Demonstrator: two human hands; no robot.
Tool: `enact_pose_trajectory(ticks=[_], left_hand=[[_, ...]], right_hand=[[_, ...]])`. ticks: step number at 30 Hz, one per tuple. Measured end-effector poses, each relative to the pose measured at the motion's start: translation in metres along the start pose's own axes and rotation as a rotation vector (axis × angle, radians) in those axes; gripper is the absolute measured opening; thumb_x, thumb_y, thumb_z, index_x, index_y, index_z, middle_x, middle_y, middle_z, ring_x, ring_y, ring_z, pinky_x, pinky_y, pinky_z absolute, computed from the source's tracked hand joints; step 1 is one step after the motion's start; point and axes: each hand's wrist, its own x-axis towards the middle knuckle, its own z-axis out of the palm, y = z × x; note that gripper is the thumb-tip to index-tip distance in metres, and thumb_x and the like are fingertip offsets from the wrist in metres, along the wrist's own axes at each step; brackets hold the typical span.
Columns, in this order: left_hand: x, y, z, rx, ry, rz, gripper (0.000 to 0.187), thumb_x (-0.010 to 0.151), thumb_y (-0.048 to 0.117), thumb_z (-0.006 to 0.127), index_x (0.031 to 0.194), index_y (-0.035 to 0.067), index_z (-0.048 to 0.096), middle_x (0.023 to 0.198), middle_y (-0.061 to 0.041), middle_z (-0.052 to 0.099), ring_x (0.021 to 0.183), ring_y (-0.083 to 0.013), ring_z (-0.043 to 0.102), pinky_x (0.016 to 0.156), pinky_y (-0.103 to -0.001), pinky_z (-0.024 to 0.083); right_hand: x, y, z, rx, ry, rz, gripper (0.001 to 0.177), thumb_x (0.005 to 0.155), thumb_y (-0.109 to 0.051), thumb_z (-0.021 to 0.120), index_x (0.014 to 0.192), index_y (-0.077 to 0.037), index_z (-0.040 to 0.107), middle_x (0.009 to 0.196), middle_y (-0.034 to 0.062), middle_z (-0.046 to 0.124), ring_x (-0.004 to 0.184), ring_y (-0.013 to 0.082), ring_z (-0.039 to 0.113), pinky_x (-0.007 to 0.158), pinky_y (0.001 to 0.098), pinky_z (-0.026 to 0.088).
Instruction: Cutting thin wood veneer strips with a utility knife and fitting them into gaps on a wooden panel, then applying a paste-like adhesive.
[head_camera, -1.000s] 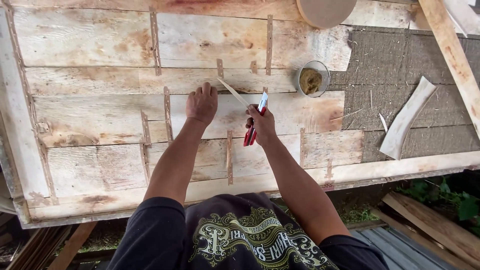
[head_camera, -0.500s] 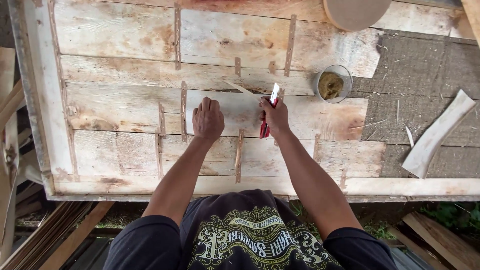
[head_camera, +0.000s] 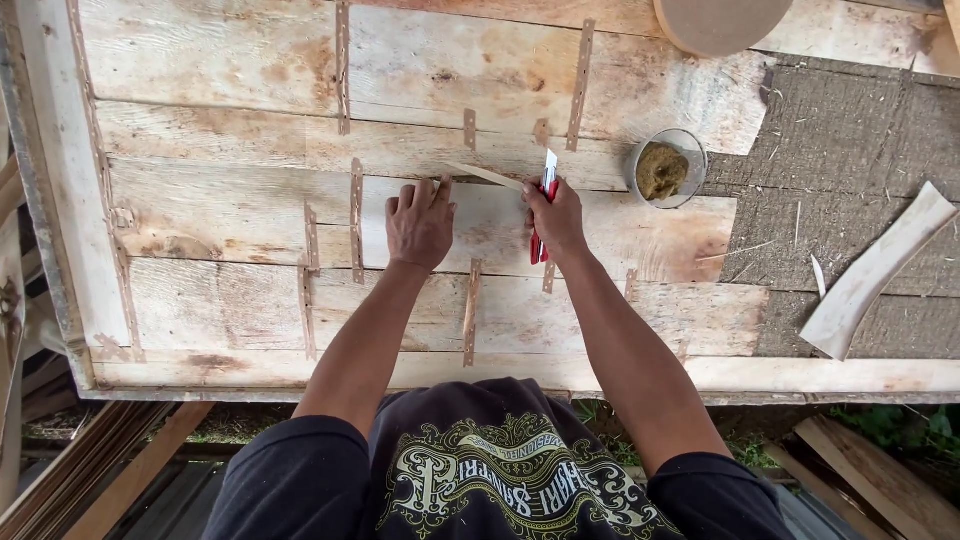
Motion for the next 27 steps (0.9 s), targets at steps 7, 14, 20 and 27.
enact_pose_trajectory(ticks=[7, 14, 20, 27], left_hand=[[-0.031, -0.012, 0.015, 0.001, 0.057, -0.014, 0.024, 0.091, 0.041, 0.069, 0.108, 0.024, 0.070, 0.099, 0.005, 0.045, 0.099, -0.0195, 0.053, 0.081, -0.039, 0.043], [-0.009, 0.006, -0.003, 0.018, -0.200, -0.066, 0.059, 0.095, 0.055, 0.060, 0.148, 0.028, 0.055, 0.109, 0.000, 0.044, 0.099, -0.0256, 0.051, 0.080, -0.042, 0.043], [-0.024, -0.007, 0.022, -0.068, 0.005, -0.089, 0.033, 0.090, 0.045, 0.070, 0.107, 0.018, 0.063, 0.099, 0.003, 0.042, 0.092, -0.0234, 0.052, 0.072, -0.039, 0.044], [-0.025, -0.003, 0.017, -0.068, 0.188, -0.035, 0.055, 0.087, 0.045, 0.073, 0.139, 0.027, 0.064, 0.134, 0.001, 0.053, 0.129, -0.0231, 0.050, 0.096, -0.043, 0.041]], right_hand=[[-0.008, -0.006, 0.002, -0.004, -0.007, 0.010, 0.013, 0.097, -0.016, 0.068, 0.104, -0.006, 0.067, 0.084, 0.0105, 0.070, 0.054, 0.0135, 0.065, 0.055, 0.0299, 0.060], [-0.008, -0.001, 0.002, 0.068, 0.006, 0.022, 0.011, 0.098, -0.015, 0.067, 0.103, -0.005, 0.066, 0.083, 0.0093, 0.068, 0.055, 0.0118, 0.064, 0.055, 0.0289, 0.059], [-0.012, -0.008, 0.002, 0.065, -0.017, 0.046, 0.011, 0.098, -0.016, 0.067, 0.104, -0.007, 0.067, 0.084, 0.0077, 0.069, 0.056, 0.0105, 0.064, 0.056, 0.0289, 0.060], [-0.008, -0.010, 0.005, -0.011, -0.035, 0.043, 0.012, 0.095, -0.017, 0.070, 0.102, -0.007, 0.068, 0.077, 0.0066, 0.067, 0.054, 0.0123, 0.063, 0.053, 0.0277, 0.059]])
